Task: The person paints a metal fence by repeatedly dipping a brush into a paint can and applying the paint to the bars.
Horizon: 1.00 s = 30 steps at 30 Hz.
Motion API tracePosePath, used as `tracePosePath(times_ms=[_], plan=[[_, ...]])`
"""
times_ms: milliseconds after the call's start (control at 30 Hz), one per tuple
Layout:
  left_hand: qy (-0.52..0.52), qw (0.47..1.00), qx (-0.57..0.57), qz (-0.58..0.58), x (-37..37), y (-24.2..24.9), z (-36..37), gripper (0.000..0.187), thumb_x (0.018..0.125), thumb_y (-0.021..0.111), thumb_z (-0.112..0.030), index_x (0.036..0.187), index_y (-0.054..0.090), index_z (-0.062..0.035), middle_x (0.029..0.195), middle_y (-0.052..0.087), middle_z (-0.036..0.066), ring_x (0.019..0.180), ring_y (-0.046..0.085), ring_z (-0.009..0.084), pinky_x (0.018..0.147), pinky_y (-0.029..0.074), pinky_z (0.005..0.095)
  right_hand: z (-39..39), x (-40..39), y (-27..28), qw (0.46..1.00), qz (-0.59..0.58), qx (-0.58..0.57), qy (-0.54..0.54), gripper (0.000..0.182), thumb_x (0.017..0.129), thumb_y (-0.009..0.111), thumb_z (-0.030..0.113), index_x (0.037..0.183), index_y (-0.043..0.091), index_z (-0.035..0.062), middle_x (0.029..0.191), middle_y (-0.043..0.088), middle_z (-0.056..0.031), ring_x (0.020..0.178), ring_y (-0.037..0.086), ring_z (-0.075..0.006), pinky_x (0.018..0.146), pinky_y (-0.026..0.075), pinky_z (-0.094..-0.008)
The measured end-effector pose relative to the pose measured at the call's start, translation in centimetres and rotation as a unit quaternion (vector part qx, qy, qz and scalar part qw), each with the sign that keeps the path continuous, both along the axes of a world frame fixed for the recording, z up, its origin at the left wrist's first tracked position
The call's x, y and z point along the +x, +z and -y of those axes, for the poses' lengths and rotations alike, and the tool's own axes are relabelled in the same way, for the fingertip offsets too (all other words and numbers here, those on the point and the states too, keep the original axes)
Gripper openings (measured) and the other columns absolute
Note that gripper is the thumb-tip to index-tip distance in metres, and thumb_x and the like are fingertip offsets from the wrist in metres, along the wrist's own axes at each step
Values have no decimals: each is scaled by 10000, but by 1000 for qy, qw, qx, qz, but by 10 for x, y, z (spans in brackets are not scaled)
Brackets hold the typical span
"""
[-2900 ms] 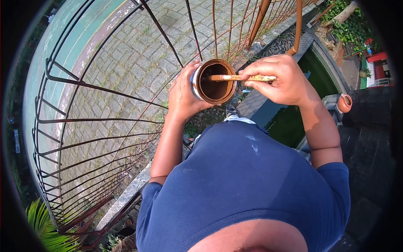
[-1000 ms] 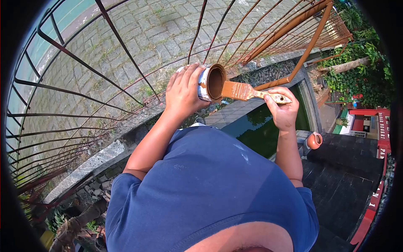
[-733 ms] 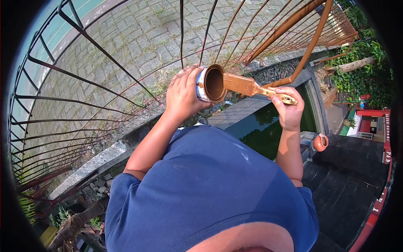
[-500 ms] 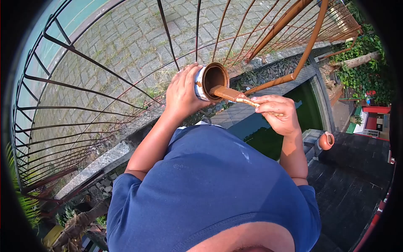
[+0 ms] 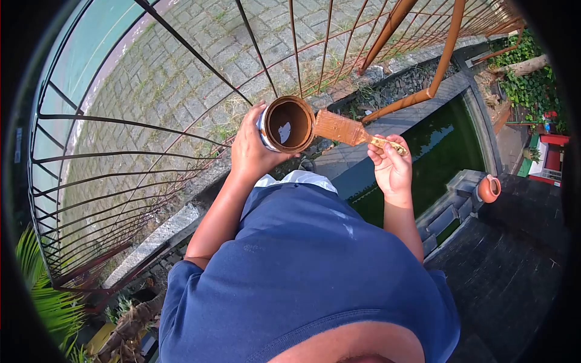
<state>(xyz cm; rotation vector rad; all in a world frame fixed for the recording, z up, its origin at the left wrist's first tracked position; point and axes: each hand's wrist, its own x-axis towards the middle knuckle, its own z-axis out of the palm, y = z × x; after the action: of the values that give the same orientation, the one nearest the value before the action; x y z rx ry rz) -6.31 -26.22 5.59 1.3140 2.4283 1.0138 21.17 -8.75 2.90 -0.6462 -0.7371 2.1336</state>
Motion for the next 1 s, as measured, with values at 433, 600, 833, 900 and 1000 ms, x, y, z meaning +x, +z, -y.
tracePosePath(times_ms=[433, 600, 833, 900, 1000], plan=[[-140, 984, 31, 109, -37, -133, 88, 1325, 524, 1026, -328, 1490, 147, -107, 1506, 378, 249, 1398, 431, 392, 1154, 365, 517, 31, -26, -239, 939, 59, -297, -162, 127, 955, 620, 45, 1077, 631, 77, 1040, 734, -151, 946, 742, -269, 858, 628, -394], [-77, 953, -47, 289, -53, -181, 133, 1345, 531, 1022, -321, 1514, 125, -129, 1541, 315, 262, 1440, 366, 421, 1164, 364, 556, 43, -97, -349, 946, 69, -274, -159, 152, 929, 685, 32, 1067, 621, 42, 1060, 726, -158, 948, 735, -275, 865, 618, -387], [-129, 965, -117, 195, -74, -205, 196, 1384, 554, 1005, -230, 1537, 31, -225, 1589, 265, 209, 1371, 475, 345, 1132, 441, 511, 38, -171, -398, 966, 74, -190, -160, 175, 916, 717, 14, 1074, 643, 7, 1070, 733, -168, 935, 742, -256, 877, 618, -380], [-131, 962, -131, 199, -76, -210, 206, 1381, 563, 1001, -225, 1536, 21, -234, 1593, 263, 202, 1360, 495, 333, 1124, 454, 504, 42, -182, -398, 961, -4, -213, -179, 177, 914, 713, 11, 1075, 640, 7, 1055, 735, -171, 919, 746, -258, 863, 622, -377], [-165, 957, -148, 190, -79, -212, 206, 1390, 568, 1002, -241, 1542, 10, -228, 1582, 258, 236, 1375, 476, 357, 1127, 451, 514, 43, -199, -405, 948, -30, -234, -212, 178, 911, 709, 4, 1073, 636, 1, 1031, 736, -171, 888, 750, -258, 844, 626, -372]])
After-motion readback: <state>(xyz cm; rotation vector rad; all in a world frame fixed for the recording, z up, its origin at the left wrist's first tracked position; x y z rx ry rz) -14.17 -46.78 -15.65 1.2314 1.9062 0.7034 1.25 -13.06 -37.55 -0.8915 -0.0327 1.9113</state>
